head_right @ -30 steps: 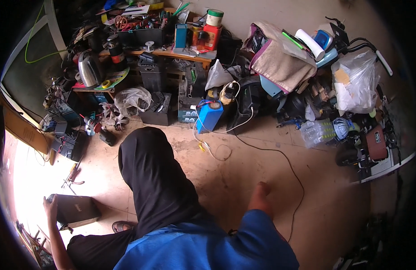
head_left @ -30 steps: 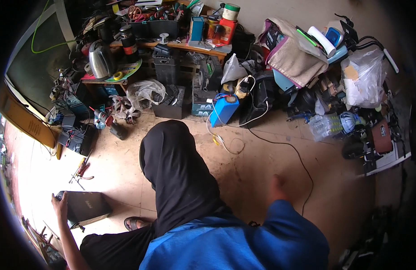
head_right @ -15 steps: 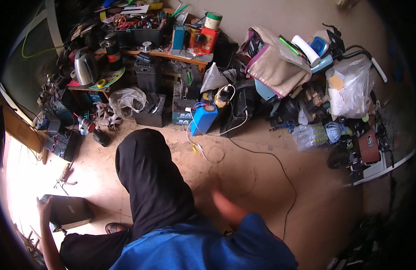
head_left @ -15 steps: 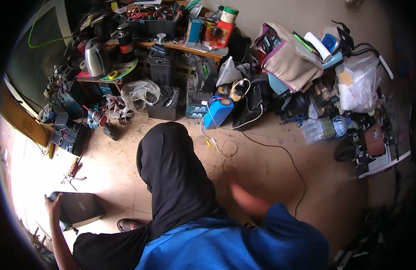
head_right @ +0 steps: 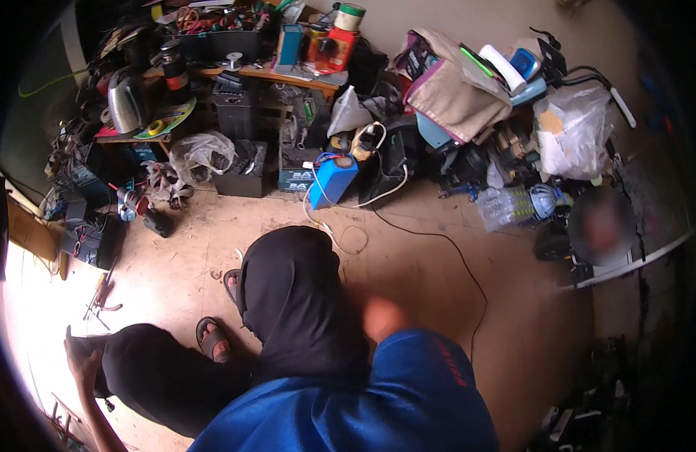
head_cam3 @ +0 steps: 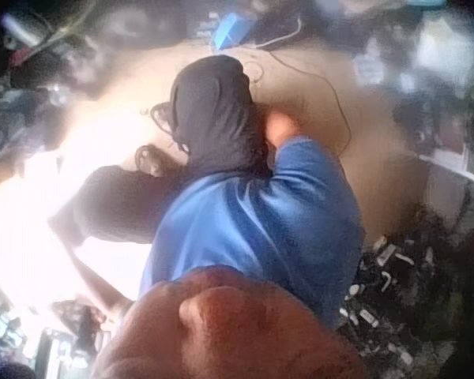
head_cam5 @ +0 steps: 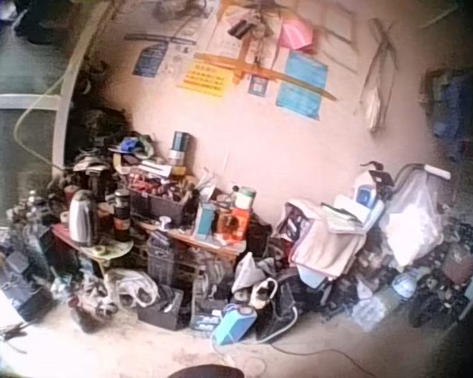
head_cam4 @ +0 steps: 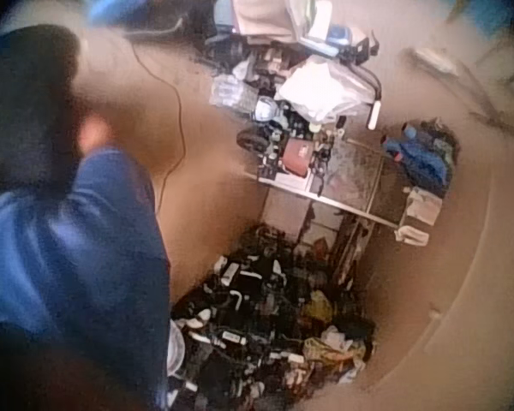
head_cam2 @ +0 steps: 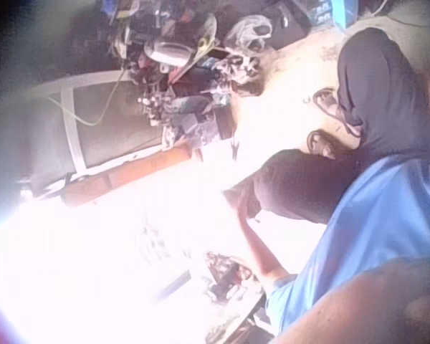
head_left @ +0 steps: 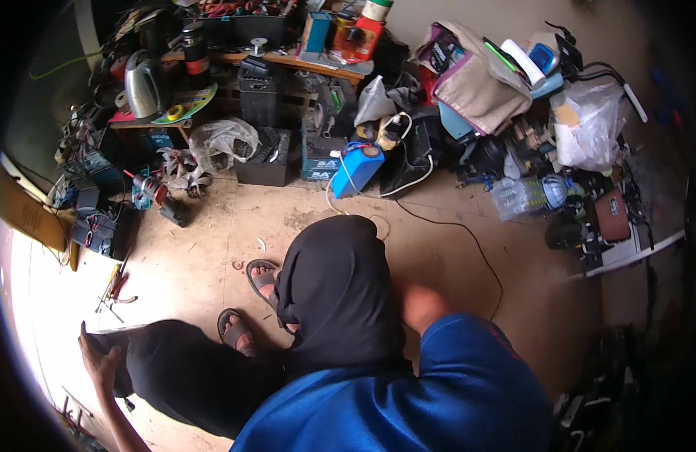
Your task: The person uses a power drill to unscrew and open a black plastic casing, then handles a battery unit and power adapter from a cluttered workspace.
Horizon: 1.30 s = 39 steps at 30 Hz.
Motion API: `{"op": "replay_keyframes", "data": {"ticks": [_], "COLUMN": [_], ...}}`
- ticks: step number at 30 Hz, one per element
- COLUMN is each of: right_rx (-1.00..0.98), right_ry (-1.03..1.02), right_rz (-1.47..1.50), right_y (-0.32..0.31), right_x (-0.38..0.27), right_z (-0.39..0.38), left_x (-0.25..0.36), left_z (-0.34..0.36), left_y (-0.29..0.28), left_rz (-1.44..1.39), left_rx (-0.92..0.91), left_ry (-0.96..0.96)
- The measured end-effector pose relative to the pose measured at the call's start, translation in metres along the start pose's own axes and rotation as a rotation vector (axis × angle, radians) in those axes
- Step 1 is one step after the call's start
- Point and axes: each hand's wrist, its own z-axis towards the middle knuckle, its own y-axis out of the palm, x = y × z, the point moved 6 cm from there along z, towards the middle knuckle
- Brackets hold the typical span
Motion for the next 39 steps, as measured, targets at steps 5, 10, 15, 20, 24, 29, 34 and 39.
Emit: {"op": "replay_keyframes", "data": {"ticks": [5, 10, 15, 20, 24, 29, 34, 39], "right_rx": [0.084, 0.146, 0.156, 0.151, 0.143, 0.137, 0.106, 0.068], "right_ry": [0.071, 0.097, 0.098, 0.063, 0.050, 0.046, 0.034, 0.034], "right_rz": [0.073, 0.134, 0.172, 0.204, 0.246, 0.323, 0.370, 0.401], "right_y": [-0.015, -0.027, -0.040, -0.063, -0.076, -0.078, -0.072, -0.061], "right_x": [0.021, 0.037, 0.053, 0.068, 0.085, 0.110, 0.113, 0.107], "right_z": [-0.054, -0.092, -0.104, -0.092, -0.088, -0.089, -0.082, -0.089], "left_x": [0.056, 0.047, 0.018, 0.003, 0.002, 0.035, 0.042, 0.036], "left_z": [-0.001, 0.013, 0.021, 0.024, 0.028, 0.017, 0.012, 0.026], "left_y": [0.010, 0.011, 0.018, 0.035, 0.043, 0.046, 0.047, 0.050], "left_rz": [-0.014, 0.116, -0.007, 0.168, 0.248, 0.368, 0.413, 0.300], "left_rx": [-0.200, -0.118, -0.153, 0.039, 0.243, 0.146, 0.021, -0.053], "left_ry": [0.244, 0.450, 0.290, 0.157, 0.222, 0.193, 0.185, 0.225]}}
